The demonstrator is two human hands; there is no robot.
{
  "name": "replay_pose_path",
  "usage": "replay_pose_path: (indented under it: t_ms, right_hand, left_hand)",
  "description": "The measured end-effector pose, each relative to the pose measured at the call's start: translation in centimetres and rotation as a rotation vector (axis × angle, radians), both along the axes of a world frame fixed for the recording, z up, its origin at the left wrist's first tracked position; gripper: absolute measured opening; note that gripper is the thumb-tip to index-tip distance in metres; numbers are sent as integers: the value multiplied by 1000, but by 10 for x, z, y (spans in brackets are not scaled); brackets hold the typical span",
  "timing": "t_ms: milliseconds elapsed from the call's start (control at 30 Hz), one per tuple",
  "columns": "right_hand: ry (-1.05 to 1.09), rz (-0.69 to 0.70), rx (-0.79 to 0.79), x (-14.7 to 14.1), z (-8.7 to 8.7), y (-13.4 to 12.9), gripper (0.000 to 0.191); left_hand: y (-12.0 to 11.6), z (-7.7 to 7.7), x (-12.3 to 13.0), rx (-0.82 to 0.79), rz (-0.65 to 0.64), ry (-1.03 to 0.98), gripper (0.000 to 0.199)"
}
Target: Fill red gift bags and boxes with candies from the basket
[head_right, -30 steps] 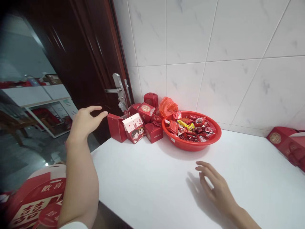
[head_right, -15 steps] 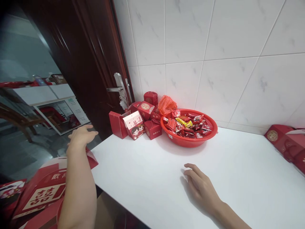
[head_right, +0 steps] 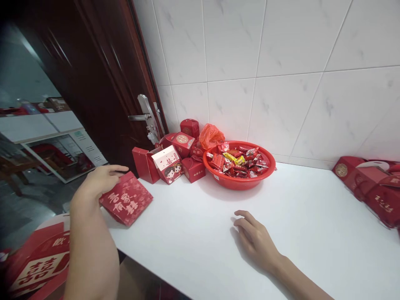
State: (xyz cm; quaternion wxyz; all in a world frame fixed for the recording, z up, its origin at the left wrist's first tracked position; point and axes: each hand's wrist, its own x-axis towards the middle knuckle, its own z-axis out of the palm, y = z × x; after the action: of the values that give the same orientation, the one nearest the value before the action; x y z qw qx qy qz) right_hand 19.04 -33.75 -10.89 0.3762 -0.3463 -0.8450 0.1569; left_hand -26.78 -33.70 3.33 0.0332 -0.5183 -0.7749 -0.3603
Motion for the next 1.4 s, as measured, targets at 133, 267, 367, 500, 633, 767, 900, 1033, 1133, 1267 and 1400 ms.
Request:
replay_pose_path:
  t_ms: [133, 267, 367, 500, 633, 767, 900, 1033, 1133, 1267, 1400]
  right_hand:
    - [34, 4, -46, 0, -1, 1, 24]
    - [107, -18, -150, 0, -3, 2, 25]
    - [155, 14, -266, 0, -3, 4, 54]
    - [255, 17, -402, -2, -2, 8, 71]
    - [352, -75, -513, -1, -4, 16, 63]
    - [457, -127, -549, 4, -8, 30, 69]
    - [465, -84, -594, 6, -8, 38, 52]
    - [501, -86, -619, 5, -7, 39, 49]
    - [512, -75, -633, 4, -7, 38, 49]
    - [491, -87, -637, 4, -8, 37, 51]
    - [459, -101, -633, 5, -7, 35, 52]
  left_hand:
    - [7, 18, 48, -97, -316, -232, 32]
    - [23, 29, 119, -98, -724, -235, 24]
    - [36, 26, 173, -116, -986, -215, 20]
    - [47, 13, 230, -80, -1294, -26, 31]
    - [54, 0, 259, -56, -1476, 48, 34]
    - [62, -9, 264, -25, -1553, 31, 31]
    - [70, -15, 257, -7, -1502, 172, 24]
    - [79, -20, 247, -11, -1447, 340, 35]
    - [85, -21, 242, 1, -1420, 234, 26]
    - [92, -21, 244, 8, -1280, -135, 18]
    - [97, -25, 251, -90, -1172, -329, 24]
